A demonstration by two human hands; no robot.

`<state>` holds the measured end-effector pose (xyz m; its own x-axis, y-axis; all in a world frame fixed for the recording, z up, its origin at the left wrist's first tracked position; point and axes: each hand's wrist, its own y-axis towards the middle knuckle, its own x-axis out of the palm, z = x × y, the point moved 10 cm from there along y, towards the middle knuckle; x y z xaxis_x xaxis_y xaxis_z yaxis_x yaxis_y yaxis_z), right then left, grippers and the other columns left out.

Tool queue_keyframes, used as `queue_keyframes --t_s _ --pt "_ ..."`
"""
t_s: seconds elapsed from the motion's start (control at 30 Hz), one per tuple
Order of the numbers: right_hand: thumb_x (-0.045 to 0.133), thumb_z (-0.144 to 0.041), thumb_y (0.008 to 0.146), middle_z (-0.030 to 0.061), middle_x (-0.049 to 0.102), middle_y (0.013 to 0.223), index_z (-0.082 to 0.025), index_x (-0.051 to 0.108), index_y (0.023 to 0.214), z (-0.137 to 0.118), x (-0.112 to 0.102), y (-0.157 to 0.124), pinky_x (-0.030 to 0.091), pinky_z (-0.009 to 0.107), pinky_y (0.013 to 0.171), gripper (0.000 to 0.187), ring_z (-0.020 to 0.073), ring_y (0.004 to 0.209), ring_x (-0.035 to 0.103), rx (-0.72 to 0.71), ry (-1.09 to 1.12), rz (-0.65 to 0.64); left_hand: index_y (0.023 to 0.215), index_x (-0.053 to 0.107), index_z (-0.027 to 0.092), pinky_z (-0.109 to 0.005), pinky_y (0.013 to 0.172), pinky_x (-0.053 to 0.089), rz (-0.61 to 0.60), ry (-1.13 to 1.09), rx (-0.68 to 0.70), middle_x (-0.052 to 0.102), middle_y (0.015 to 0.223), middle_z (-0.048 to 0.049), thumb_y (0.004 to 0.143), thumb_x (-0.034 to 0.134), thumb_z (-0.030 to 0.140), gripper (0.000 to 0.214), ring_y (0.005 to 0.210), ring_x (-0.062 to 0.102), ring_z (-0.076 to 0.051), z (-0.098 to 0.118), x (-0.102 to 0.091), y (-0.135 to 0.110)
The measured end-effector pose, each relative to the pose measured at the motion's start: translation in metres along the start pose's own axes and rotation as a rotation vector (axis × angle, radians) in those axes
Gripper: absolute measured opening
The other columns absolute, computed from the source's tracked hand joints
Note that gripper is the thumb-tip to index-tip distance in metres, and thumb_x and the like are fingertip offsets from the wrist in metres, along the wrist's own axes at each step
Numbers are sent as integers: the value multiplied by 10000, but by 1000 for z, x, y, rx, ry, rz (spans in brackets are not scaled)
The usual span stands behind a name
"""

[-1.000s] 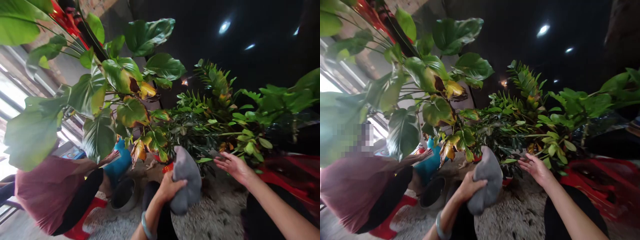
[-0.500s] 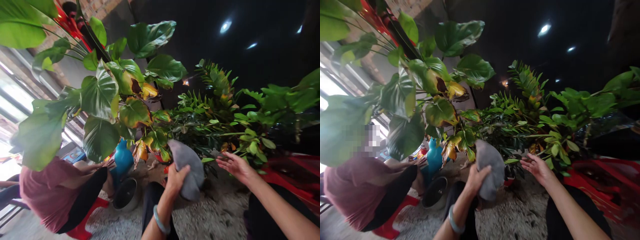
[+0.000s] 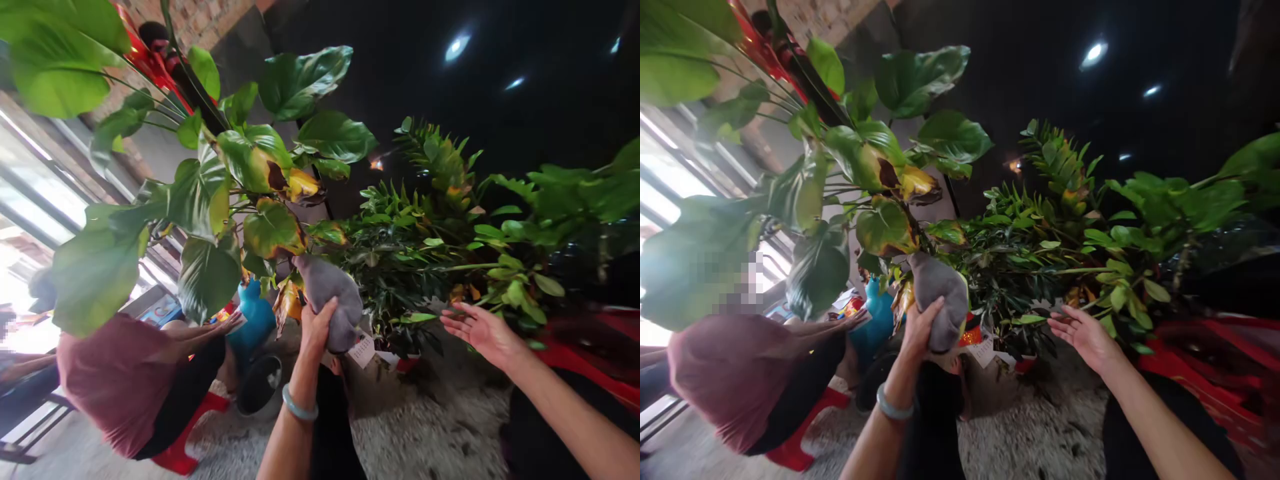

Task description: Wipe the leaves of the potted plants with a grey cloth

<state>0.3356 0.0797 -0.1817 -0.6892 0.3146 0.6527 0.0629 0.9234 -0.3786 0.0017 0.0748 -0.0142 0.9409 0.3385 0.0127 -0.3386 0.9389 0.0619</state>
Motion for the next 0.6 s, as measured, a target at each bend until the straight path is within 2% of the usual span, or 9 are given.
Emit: queue_keyframes --t_s 0.07,0.13,0.2,0.23,0.3,0.37,0.43,0.5,0.6 --pt "592 -134 734 80 744 715 -231 642 766 1 -1 -1 590 367 670 114 248 690 723 5 1 20 696 702 119 -298 571 514 -95 58 -103 708 641 -63 447 834 364 373 604 647 -211 -36 7 -13" --pt "586 -136 741 75 745 709 -231 640 769 1 -2 -3 589 351 643 113 239 667 722 4 -1 35 691 714 125 -298 573 514 -302 75 -190 708 631 -54 453 836 373 365 597 644 -210 -65 20 -38" --pt "586 -136 745 70 748 715 -232 641 778 2 -2 -4 591 345 638 116 233 663 722 5 -9 32 726 734 126 -294 598 523 -460 71 -231 726 666 -56 477 836 382 371 617 652 -209 -73 26 -61" --pt "586 -132 744 69 749 720 -233 640 780 2 -3 -3 592 344 637 120 232 667 723 6 -12 29 753 741 125 -292 609 527 -477 67 -226 735 692 -60 491 835 385 381 629 657 -209 -67 24 -66" --pt "597 -125 738 74 749 733 -232 638 777 3 -5 0 595 348 651 121 235 685 725 6 -15 14 821 745 122 -290 631 535 -397 40 -160 750 751 -72 514 830 390 416 662 670 -212 -40 13 -57" --pt "614 -117 726 86 747 743 -226 634 769 3 -6 3 596 365 690 119 244 706 726 4 -17 0 852 736 117 -292 661 541 -247 0 -39 755 796 -83 528 824 395 436 710 682 -221 -2 0 -33" --pt "626 -113 719 96 745 749 -221 632 768 3 -6 6 593 385 730 119 253 721 727 7 -17 -7 847 725 118 -292 685 539 -135 -28 65 752 815 -87 532 817 399 432 746 686 -225 24 -5 -9" --pt "624 -112 720 98 746 756 -220 636 781 3 -4 5 588 397 755 125 258 740 728 18 -11 -11 825 714 119 -295 677 533 -84 -33 84 744 791 -84 517 816 403 431 730 680 -219 24 -1 8" --pt "632 -122 721 96 749 764 -226 644 800 3 0 1 579 421 785 132 274 766 730 36 -20 -25 742 696 117 -294 614 510 -81 23 -26 710 680 -60 452 834 397 426 635 644 -201 -23 11 5"
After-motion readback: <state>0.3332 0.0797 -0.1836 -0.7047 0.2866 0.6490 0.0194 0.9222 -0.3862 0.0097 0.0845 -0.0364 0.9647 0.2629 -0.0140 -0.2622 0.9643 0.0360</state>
